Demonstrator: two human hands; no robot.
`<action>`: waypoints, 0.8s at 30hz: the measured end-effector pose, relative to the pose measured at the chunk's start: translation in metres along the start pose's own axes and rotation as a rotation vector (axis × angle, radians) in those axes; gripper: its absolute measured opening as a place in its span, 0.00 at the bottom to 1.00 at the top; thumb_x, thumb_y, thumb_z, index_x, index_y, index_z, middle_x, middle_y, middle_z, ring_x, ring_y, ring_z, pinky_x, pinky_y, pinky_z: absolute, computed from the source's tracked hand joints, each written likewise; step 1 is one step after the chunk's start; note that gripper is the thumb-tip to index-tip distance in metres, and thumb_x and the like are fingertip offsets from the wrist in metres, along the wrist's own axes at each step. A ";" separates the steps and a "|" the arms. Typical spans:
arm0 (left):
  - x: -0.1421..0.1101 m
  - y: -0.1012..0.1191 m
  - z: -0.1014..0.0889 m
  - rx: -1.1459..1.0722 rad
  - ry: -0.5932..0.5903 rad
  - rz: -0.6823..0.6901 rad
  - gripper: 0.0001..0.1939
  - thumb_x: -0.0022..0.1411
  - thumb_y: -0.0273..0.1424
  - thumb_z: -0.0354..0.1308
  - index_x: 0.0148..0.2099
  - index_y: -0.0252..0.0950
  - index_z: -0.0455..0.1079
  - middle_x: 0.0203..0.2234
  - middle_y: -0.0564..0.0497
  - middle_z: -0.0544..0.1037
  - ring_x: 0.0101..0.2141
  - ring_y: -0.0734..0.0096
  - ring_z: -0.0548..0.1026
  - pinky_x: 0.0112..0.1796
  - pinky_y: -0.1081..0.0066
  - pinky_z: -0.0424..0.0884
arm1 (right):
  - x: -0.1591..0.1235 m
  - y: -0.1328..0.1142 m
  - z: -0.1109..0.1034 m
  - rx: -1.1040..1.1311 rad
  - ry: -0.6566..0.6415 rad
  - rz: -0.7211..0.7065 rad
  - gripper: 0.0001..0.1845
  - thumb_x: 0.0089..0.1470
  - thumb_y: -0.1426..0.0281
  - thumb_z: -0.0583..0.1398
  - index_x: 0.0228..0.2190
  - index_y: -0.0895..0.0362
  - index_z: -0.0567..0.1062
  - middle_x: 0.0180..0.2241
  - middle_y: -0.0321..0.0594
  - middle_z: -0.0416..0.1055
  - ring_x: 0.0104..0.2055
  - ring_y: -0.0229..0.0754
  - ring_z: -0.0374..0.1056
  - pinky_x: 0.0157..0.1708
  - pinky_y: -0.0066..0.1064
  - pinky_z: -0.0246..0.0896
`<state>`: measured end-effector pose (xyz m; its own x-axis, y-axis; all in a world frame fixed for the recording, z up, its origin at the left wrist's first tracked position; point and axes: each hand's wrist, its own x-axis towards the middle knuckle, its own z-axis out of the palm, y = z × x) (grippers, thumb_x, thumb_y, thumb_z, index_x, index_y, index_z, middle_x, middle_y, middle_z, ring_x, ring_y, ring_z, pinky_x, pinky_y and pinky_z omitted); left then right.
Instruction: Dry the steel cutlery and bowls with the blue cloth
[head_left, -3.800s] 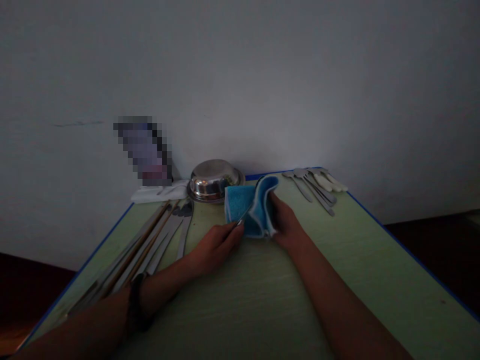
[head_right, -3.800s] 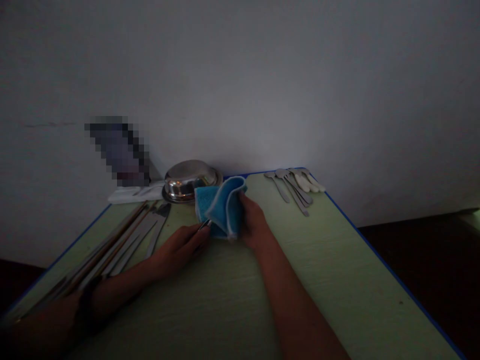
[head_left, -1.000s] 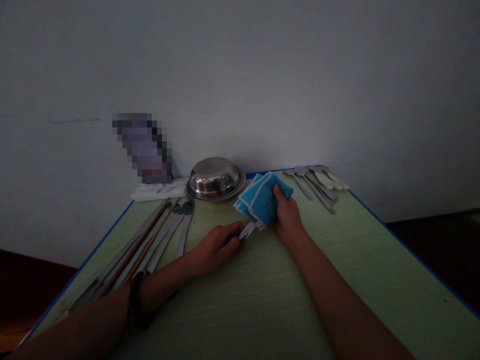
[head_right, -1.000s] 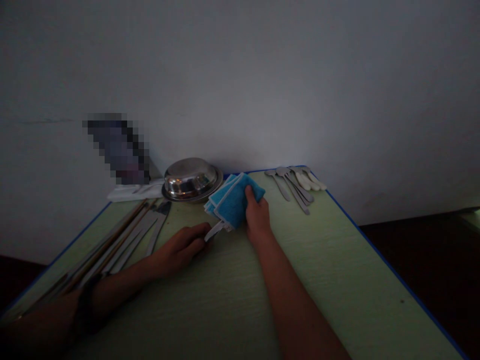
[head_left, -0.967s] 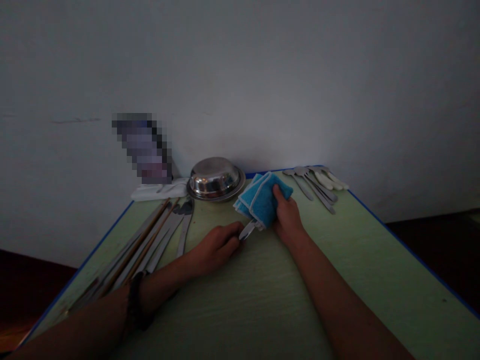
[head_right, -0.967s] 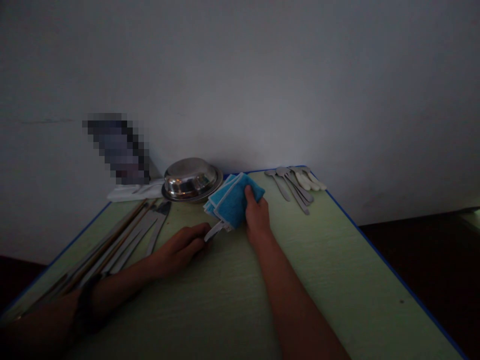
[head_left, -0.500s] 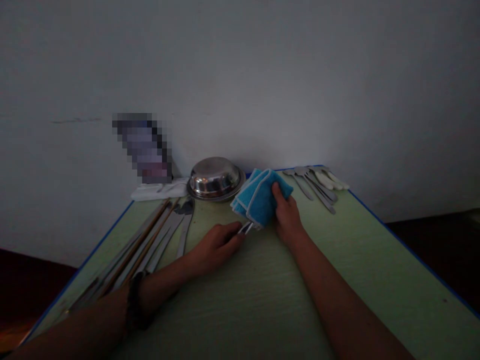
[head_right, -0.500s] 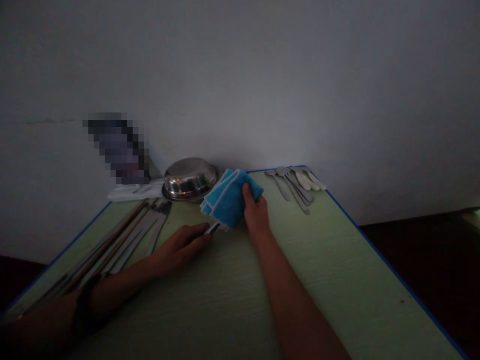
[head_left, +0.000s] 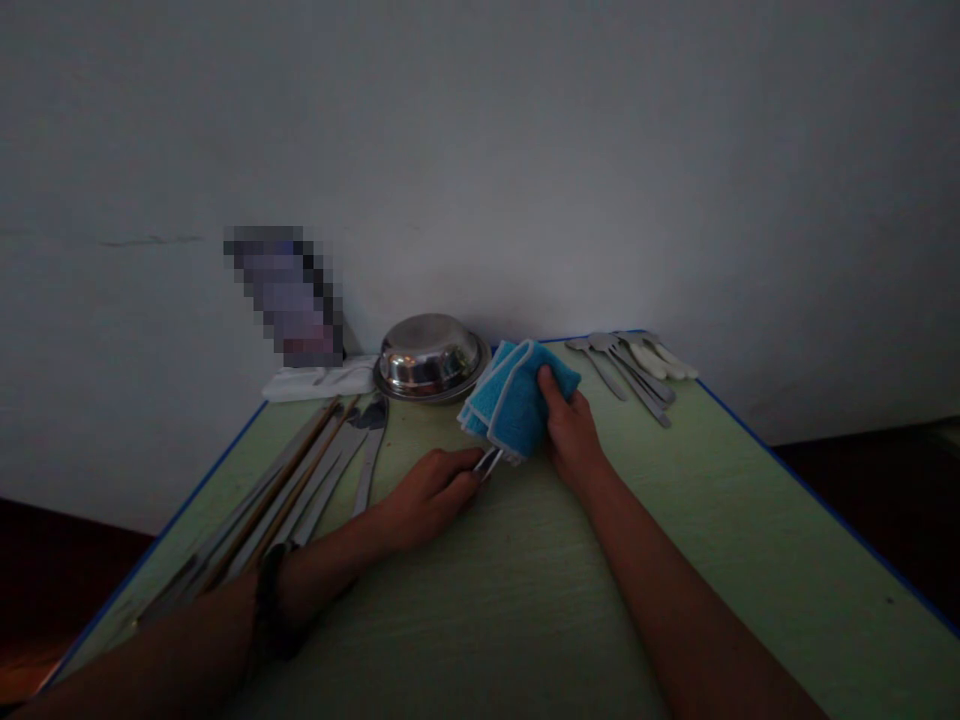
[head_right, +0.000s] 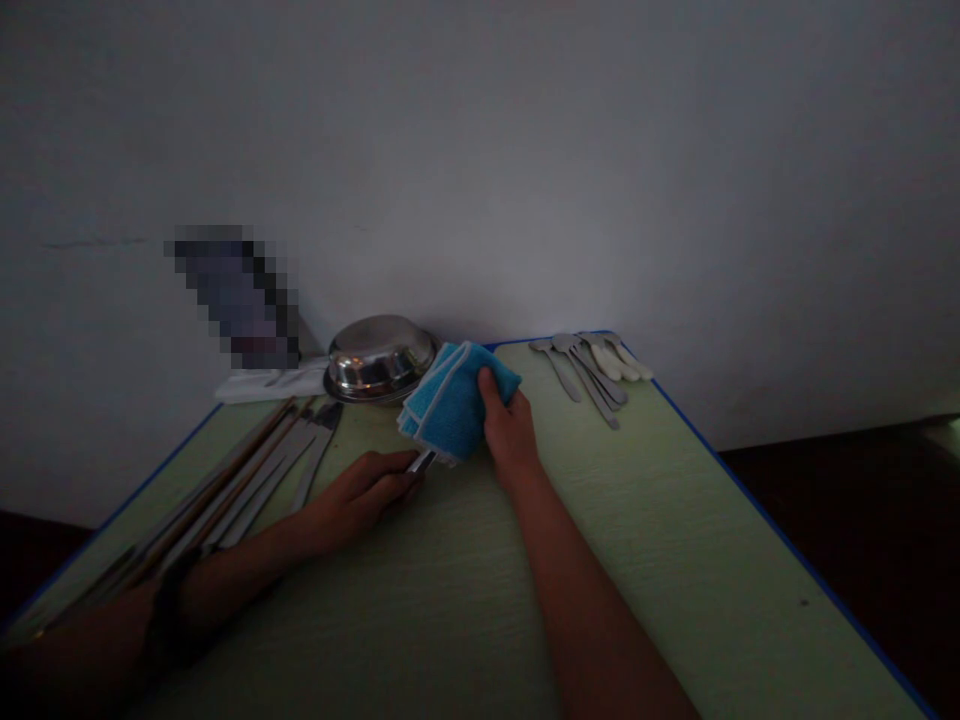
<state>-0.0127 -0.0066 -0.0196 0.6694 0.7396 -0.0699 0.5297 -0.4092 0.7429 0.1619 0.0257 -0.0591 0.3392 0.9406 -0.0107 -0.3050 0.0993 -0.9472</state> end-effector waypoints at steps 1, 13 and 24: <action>0.000 0.000 0.000 0.002 0.000 0.005 0.12 0.59 0.32 0.40 0.25 0.35 0.57 0.17 0.57 0.61 0.20 0.76 0.61 0.23 0.75 0.58 | 0.000 0.000 0.000 -0.001 0.002 0.000 0.26 0.42 0.49 0.58 0.35 0.56 0.74 0.30 0.38 0.74 0.37 0.42 0.69 0.40 0.35 0.63; 0.000 -0.002 0.001 0.039 -0.004 0.005 0.15 0.62 0.34 0.41 0.26 0.34 0.59 0.17 0.58 0.61 0.19 0.77 0.60 0.22 0.76 0.56 | -0.001 -0.003 0.000 -0.044 -0.019 0.015 0.25 0.41 0.48 0.58 0.31 0.57 0.75 0.28 0.39 0.73 0.34 0.43 0.68 0.37 0.36 0.63; 0.000 -0.004 -0.001 0.036 -0.040 0.039 0.14 0.61 0.33 0.41 0.25 0.35 0.58 0.17 0.57 0.61 0.20 0.77 0.60 0.23 0.75 0.57 | -0.002 -0.003 -0.001 -0.072 -0.052 -0.014 0.24 0.43 0.48 0.58 0.29 0.56 0.74 0.28 0.38 0.73 0.33 0.43 0.68 0.35 0.35 0.64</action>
<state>-0.0149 -0.0045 -0.0221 0.7099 0.7010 -0.0684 0.5205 -0.4567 0.7215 0.1629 0.0236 -0.0565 0.2957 0.9551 0.0180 -0.2352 0.0910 -0.9677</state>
